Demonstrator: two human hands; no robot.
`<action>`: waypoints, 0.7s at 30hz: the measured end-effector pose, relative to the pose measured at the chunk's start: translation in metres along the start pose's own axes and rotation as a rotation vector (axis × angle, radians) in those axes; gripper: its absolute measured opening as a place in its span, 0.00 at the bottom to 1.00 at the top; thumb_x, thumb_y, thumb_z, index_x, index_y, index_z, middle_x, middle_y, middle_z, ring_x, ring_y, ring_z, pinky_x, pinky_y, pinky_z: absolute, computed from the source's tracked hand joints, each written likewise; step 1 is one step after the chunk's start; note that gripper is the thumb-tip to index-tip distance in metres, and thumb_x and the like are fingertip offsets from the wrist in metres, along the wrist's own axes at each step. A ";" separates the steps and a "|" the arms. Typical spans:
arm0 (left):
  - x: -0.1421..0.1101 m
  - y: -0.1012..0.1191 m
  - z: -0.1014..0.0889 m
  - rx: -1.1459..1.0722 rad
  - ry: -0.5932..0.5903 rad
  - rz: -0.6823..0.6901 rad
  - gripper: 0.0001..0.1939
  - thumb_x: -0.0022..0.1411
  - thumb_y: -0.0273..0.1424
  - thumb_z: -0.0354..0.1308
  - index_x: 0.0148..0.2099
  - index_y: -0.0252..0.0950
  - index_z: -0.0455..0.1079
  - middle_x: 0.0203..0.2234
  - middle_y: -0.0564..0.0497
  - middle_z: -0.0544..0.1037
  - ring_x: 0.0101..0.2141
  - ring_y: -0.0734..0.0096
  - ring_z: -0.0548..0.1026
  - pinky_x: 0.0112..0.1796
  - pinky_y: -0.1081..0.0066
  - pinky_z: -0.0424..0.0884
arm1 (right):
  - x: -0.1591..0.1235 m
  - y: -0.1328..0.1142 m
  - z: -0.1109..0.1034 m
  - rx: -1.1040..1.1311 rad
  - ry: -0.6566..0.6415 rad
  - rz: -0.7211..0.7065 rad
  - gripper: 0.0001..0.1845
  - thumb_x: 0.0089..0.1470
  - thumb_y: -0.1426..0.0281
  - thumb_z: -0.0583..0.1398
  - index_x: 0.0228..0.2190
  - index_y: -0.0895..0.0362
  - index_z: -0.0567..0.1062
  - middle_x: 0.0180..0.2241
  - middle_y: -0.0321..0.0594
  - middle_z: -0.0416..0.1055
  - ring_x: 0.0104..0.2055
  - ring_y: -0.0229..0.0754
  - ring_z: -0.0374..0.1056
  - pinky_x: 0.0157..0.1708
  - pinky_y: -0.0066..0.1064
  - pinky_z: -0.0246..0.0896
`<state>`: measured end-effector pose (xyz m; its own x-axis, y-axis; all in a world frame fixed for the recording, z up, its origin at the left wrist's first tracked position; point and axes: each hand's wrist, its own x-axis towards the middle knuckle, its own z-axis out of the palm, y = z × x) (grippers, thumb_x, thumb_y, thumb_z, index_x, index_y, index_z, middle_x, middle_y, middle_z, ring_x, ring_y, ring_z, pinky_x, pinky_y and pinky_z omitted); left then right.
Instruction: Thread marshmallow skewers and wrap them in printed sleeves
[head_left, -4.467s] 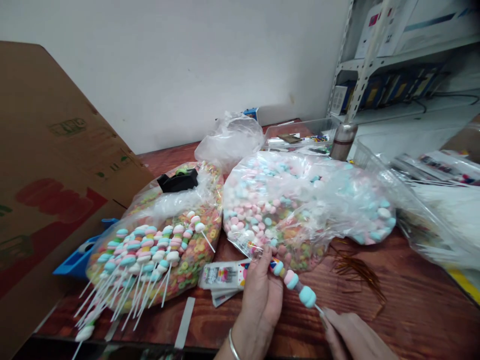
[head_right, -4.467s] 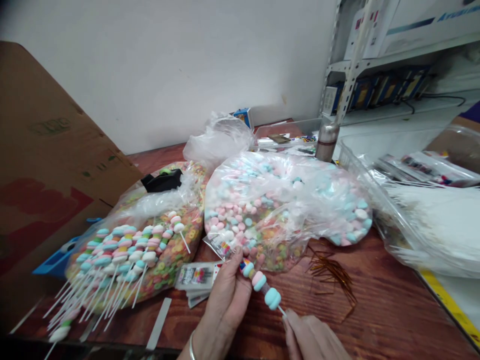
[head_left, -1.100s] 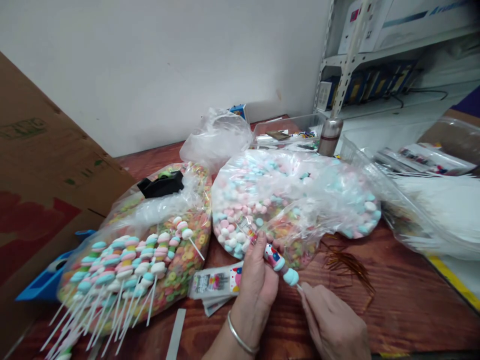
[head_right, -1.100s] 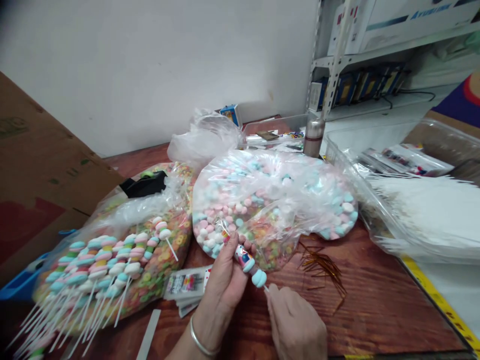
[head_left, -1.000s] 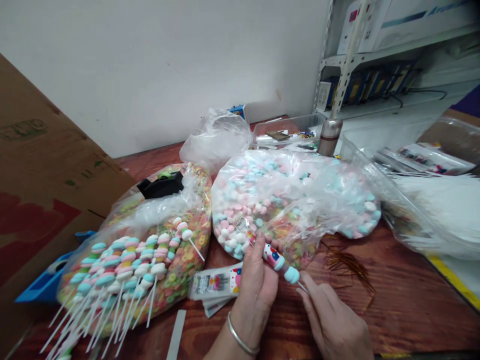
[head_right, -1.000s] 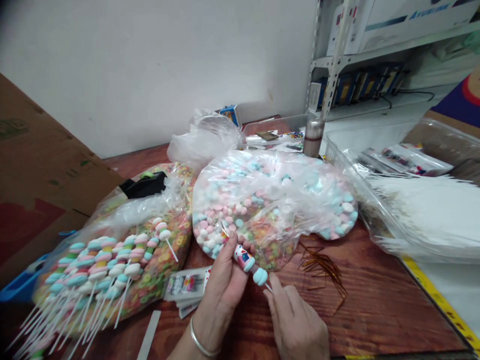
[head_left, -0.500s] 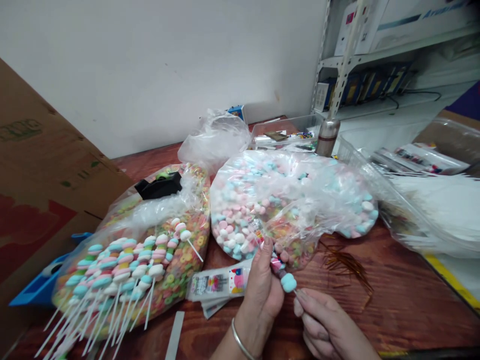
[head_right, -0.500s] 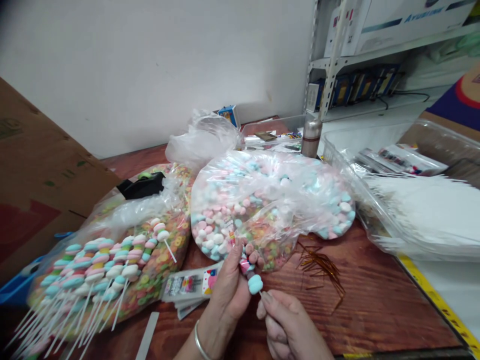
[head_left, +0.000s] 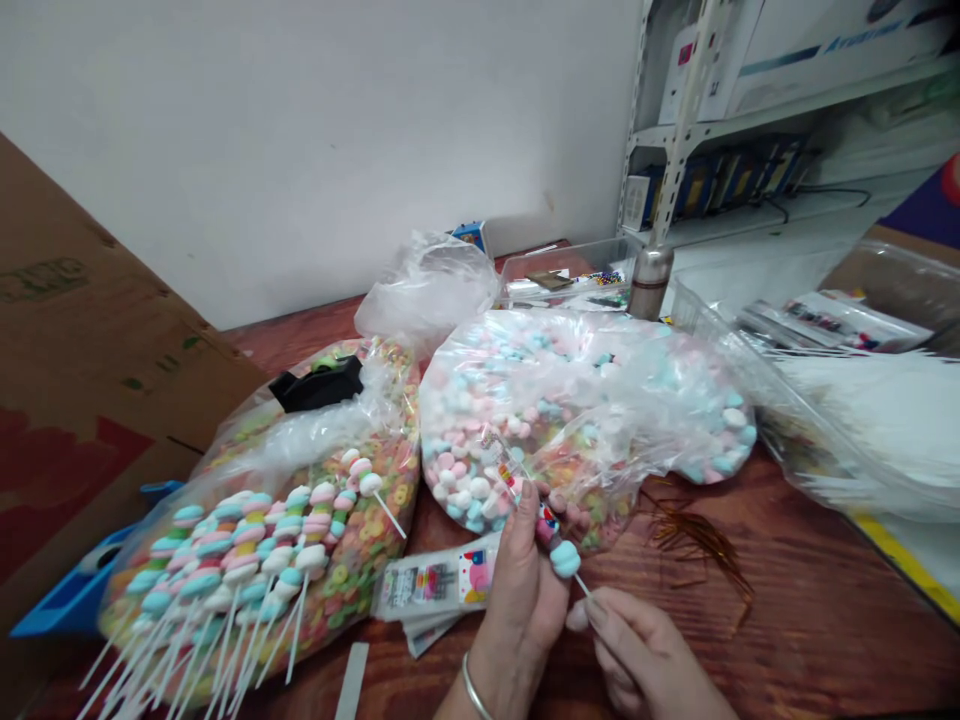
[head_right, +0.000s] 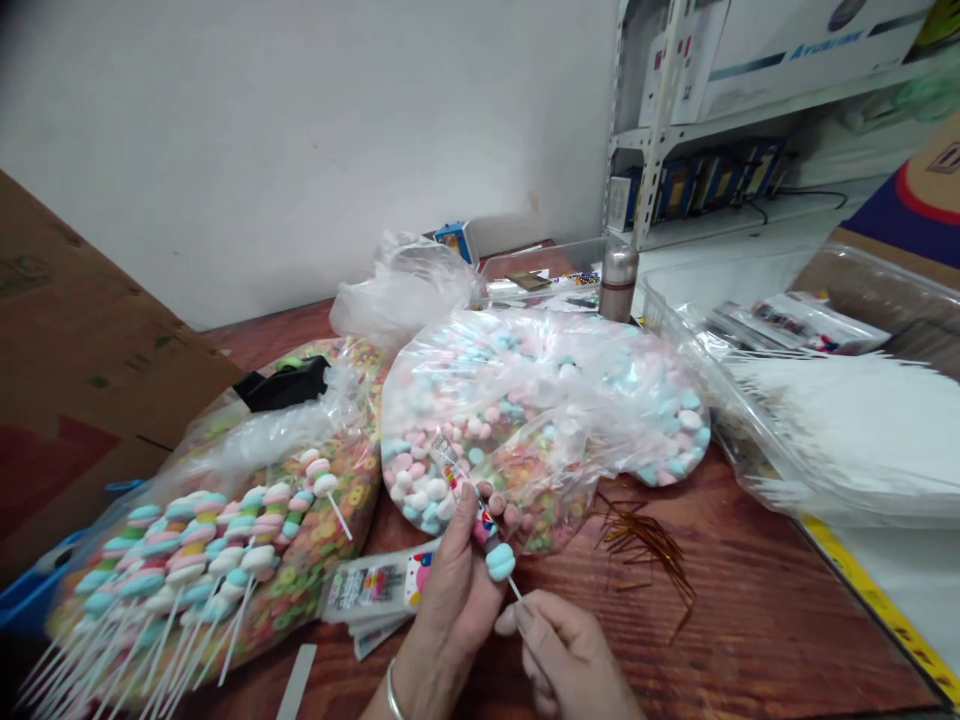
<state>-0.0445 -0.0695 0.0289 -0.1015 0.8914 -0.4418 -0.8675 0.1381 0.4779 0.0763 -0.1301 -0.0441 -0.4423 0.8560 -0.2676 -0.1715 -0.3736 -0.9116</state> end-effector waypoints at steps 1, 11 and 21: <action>0.000 0.000 0.001 0.007 0.016 0.007 0.13 0.53 0.33 0.69 0.36 0.35 0.69 0.26 0.54 0.71 0.27 0.75 0.72 0.31 0.74 0.74 | -0.001 0.001 -0.005 -0.237 0.106 -0.159 0.21 0.61 0.53 0.56 0.36 0.57 0.79 0.18 0.31 0.63 0.16 0.31 0.54 0.20 0.24 0.54; 0.001 -0.005 0.005 0.035 0.067 0.044 0.11 0.55 0.32 0.68 0.34 0.34 0.68 0.25 0.55 0.71 0.26 0.75 0.71 0.30 0.76 0.71 | 0.001 0.002 0.007 0.041 0.139 0.079 0.31 0.57 0.42 0.51 0.30 0.55 0.76 0.12 0.26 0.52 0.12 0.30 0.43 0.13 0.23 0.45; -0.012 -0.015 -0.001 0.091 -0.047 -0.006 0.16 0.58 0.41 0.65 0.41 0.34 0.73 0.35 0.46 0.78 0.35 0.67 0.76 0.40 0.68 0.72 | 0.005 -0.019 -0.008 -0.500 0.204 -0.254 0.20 0.64 0.56 0.51 0.30 0.56 0.74 0.26 0.36 0.69 0.29 0.40 0.66 0.32 0.26 0.59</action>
<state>-0.0308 -0.0833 0.0259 -0.0714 0.9095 -0.4095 -0.8199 0.1803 0.5433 0.0843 -0.1153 -0.0303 -0.2551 0.9664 -0.0313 0.2078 0.0232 -0.9779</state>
